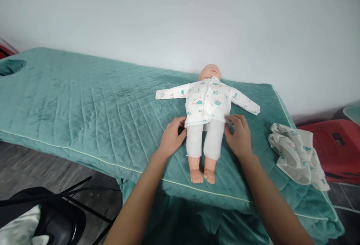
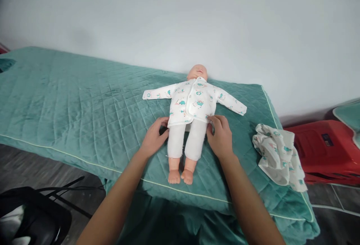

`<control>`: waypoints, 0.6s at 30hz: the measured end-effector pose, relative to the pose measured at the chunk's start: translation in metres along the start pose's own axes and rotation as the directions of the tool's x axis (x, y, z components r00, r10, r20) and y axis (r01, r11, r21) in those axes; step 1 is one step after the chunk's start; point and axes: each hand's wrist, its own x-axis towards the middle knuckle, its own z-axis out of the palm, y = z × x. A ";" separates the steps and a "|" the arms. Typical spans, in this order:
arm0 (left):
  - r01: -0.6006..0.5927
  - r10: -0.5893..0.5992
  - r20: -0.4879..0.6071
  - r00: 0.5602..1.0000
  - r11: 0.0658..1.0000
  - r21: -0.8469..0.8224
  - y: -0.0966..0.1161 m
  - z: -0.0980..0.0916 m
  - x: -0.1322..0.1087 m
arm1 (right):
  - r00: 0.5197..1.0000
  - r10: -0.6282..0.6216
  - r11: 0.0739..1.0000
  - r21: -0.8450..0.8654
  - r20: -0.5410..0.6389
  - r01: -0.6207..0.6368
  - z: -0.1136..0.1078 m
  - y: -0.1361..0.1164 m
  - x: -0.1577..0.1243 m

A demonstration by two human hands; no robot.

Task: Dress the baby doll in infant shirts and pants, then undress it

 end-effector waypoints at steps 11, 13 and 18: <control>0.033 -0.020 -0.086 0.996 0.987 0.155 -0.001 0.007 -0.001 | 0.982 0.179 0.962 0.218 -0.063 -0.162 -0.015 0.004 -0.018; 0.063 -0.043 -0.109 0.993 0.979 0.193 -0.001 0.007 -0.003 | 0.976 0.208 0.954 0.231 -0.064 -0.188 -0.014 0.004 -0.020; 0.064 -0.030 -0.165 0.986 0.976 0.207 0.000 0.005 -0.010 | 0.966 0.253 0.939 0.253 -0.052 -0.233 -0.012 0.006 -0.022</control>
